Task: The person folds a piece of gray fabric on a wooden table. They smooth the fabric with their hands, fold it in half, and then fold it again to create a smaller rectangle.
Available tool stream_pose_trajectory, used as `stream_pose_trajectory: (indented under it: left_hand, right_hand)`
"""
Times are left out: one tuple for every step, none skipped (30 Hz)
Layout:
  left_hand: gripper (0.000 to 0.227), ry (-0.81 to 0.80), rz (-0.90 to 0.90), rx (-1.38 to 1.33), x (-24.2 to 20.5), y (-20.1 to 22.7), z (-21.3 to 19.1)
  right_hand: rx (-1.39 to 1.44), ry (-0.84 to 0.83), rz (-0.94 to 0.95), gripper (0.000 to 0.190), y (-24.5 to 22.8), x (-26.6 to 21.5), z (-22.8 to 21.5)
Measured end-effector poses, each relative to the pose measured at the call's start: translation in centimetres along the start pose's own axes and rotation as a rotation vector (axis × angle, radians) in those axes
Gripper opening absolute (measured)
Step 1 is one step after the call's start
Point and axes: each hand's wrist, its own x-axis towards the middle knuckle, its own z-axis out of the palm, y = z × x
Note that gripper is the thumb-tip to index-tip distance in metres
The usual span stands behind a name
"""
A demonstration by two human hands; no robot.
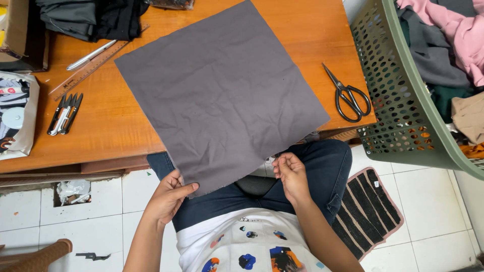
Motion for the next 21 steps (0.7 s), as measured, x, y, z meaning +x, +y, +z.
stream_pose_trajectory:
  left_hand:
    - [0.047,0.000,-0.002,0.000,-0.6,0.9,0.8]
    - [0.033,-0.022,-0.031,-0.034,-1.1,1.8,1.5]
    - [0.045,-0.045,-0.060,-0.067,-1.7,2.8,2.3]
    - [0.045,-0.044,-0.060,-0.068,-1.2,1.8,1.7]
    - [0.030,-0.062,-0.022,-0.052,-0.8,0.9,1.1]
    - [0.034,-0.080,0.017,-0.037,-0.3,-0.1,0.6]
    - [0.034,-0.080,0.018,-0.038,-0.1,-0.2,0.6]
    - [0.043,-0.076,0.012,-0.032,0.0,-0.4,0.6]
    - [0.052,-0.072,0.006,-0.026,0.2,-0.5,0.6]
    - [0.052,-0.069,0.007,-0.029,0.1,-0.4,0.8]
    - [0.032,-0.083,-0.010,-0.038,0.0,-0.4,1.0]
    - [0.027,-0.095,-0.028,-0.045,-0.2,-0.2,1.1]
    - [0.027,-0.088,-0.028,-0.047,1.0,-2.1,0.0]
    - [0.037,-0.103,-0.005,-0.065,2.2,-3.9,-1.2]
    - [0.049,-0.117,0.017,-0.083,3.3,-5.8,-2.4]
    - [0.049,-0.115,0.014,-0.084,2.2,-4.3,-1.4]
    - [0.049,-0.123,-0.013,-0.078,1.1,-2.8,-0.3]
    - [0.049,-0.133,-0.036,-0.074,0.1,-1.3,0.8]
    - [0.049,-0.132,-0.036,-0.075,0.4,-1.9,1.0]
    - [0.054,-0.132,-0.043,-0.059,0.6,-2.6,1.1]
    - [0.059,-0.131,-0.050,-0.042,0.8,-3.2,1.2]
  right_hand:
    - [0.000,0.001,0.002,0.010,-0.3,0.1,-0.2]
    - [0.022,0.030,-0.024,0.010,-0.5,0.4,-0.4]
    - [0.043,0.059,-0.050,0.011,-0.8,0.6,-0.5]
    - [0.043,0.058,-0.049,0.011,-1.1,0.7,-0.5]
    - [0.054,0.075,-0.082,0.011,-1.3,0.8,-0.4]
    - [0.064,0.092,-0.117,0.012,-1.7,1.0,-0.4]
    - [0.063,0.091,-0.117,0.012,-1.9,0.8,0.0]
    - [0.095,0.094,-0.125,0.012,-2.3,0.6,0.4]
    - [0.126,0.097,-0.132,0.012,-2.6,0.4,0.8]
    - [0.125,0.093,-0.130,0.012,-2.9,0.1,1.0]
    - [0.152,0.057,-0.158,0.012,-3.3,-0.2,1.3]
    - [0.182,0.020,-0.183,0.012,-3.6,-0.6,1.6]
    - [0.182,0.016,-0.179,0.012,-3.7,-0.6,1.4]
    - [0.205,-0.065,-0.149,0.011,-3.7,-0.7,1.2]
    - [0.228,-0.146,-0.120,0.014,-3.6,-0.9,0.9]
    - [0.228,-0.145,-0.116,0.014,-3.4,-1.0,0.9]
    - [0.218,-0.177,-0.104,0.013,-3.2,-1.1,0.9]
    - [0.207,-0.212,-0.095,0.013,-3.1,-1.1,0.9]
    - [0.205,-0.213,-0.094,0.013,-2.9,-1.2,0.9]
    - [0.202,-0.237,-0.089,0.013,-2.7,-1.2,1.0]
    - [0.199,-0.262,-0.083,0.013,-2.5,-1.3,1.1]
